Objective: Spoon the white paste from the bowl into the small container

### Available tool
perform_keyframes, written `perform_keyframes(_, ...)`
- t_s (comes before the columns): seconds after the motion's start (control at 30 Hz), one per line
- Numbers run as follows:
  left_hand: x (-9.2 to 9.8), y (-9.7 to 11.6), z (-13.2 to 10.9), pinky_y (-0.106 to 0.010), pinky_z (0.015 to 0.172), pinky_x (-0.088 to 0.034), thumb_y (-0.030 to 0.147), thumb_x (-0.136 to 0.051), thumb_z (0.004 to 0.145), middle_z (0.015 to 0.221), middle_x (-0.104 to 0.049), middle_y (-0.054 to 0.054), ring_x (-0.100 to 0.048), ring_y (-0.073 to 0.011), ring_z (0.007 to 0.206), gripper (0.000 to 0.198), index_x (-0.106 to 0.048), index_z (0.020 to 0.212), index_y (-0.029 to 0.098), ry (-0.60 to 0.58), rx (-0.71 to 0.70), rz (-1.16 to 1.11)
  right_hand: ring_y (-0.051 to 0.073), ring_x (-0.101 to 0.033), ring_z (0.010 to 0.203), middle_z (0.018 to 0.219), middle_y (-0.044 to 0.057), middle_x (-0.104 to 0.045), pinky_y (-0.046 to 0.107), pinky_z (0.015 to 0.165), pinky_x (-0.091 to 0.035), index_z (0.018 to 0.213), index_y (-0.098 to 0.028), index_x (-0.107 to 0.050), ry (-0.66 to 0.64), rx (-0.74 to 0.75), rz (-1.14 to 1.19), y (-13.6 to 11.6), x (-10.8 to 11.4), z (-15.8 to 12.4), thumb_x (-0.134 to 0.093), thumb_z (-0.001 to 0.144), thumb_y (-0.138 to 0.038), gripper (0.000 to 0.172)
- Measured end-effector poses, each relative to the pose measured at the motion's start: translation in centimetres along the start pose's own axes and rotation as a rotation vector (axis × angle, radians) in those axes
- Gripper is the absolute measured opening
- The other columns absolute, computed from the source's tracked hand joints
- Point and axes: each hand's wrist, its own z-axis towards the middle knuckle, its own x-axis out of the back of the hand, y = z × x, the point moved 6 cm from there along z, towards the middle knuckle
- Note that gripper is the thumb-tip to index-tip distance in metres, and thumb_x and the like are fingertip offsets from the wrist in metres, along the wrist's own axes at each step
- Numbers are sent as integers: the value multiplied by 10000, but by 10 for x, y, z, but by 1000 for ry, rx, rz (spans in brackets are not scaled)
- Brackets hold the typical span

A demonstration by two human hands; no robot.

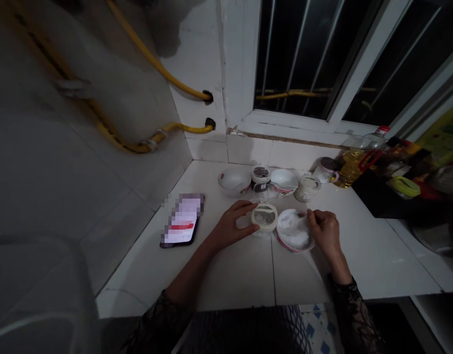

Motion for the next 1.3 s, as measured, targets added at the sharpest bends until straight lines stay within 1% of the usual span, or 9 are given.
perform_keyframes(0.1,0,1,0,-418,981,-535,384,-734,822,1224,-631,-103,-623,-243,1118,490,-636,1286,259,-1,1,-3,107,-353,472,429,-42,-378,271,542,-313,484,-217,-410,5,-110,50,9,6,1,-453,905,-509,514)
perform_keyframes(0.23,0,0,0,-418,976,-540,386,-736,819,1229,-632,-105,-622,-244,1120,492,-637,1285,265,3,-3,-1,94,-325,458,441,-56,-327,258,490,-270,500,-216,-391,-31,-201,113,17,5,-1,-443,891,-504,488)
perform_keyframes(0.47,0,-1,0,-425,986,-533,379,-732,821,1227,-629,-104,-618,-244,1130,496,-631,1292,262,4,-3,7,129,-461,515,448,-24,-469,314,757,-404,515,-215,-475,-47,2,51,-1,-10,0,-442,908,-471,470)
perform_keyframes(0.57,-1,-1,0,-419,980,-538,375,-739,814,1227,-627,-109,-619,-248,1133,497,-638,1284,248,3,3,4,116,-430,489,438,-30,-452,301,732,-406,493,-214,-438,-71,-4,103,-4,-14,0,-439,904,-478,488)
perform_keyframes(0.77,-1,-2,-1,-419,990,-532,379,-735,817,1237,-621,-106,-616,-242,1138,502,-630,1293,258,1,0,1,94,-325,463,441,-50,-352,246,490,-280,490,-207,-441,-96,-230,266,12,-8,-1,-490,845,-543,491)
perform_keyframes(0.9,0,-1,-1,-409,979,-539,390,-729,822,1230,-623,-100,-617,-237,1131,498,-629,1294,265,1,-2,1,88,-307,466,449,-50,-350,240,456,-262,483,-207,-435,-51,-401,415,23,-3,-2,-543,764,-631,521)
perform_keyframes(1.03,0,-1,-1,-415,986,-534,398,-730,820,1240,-622,-100,-613,-241,1139,499,-631,1292,271,-2,8,4,87,-301,452,432,-46,-360,248,448,-250,458,-212,-421,-6,-451,486,17,4,3,-568,743,-654,546)
perform_keyframes(1.17,0,-1,-1,-424,991,-528,390,-731,821,1233,-623,-109,-613,-246,1135,500,-633,1292,254,0,12,-3,111,-367,484,464,-32,-421,261,499,-312,505,-218,-454,87,-340,430,-12,16,8,-519,837,-589,502)
perform_keyframes(1.3,-1,-1,-1,-416,970,-539,391,-739,814,1221,-625,-107,-619,-244,1123,509,-634,1290,249,0,12,-2,130,-472,569,546,-15,-534,312,735,-412,588,-217,-506,183,60,214,-65,18,6,-463,956,-388,408)
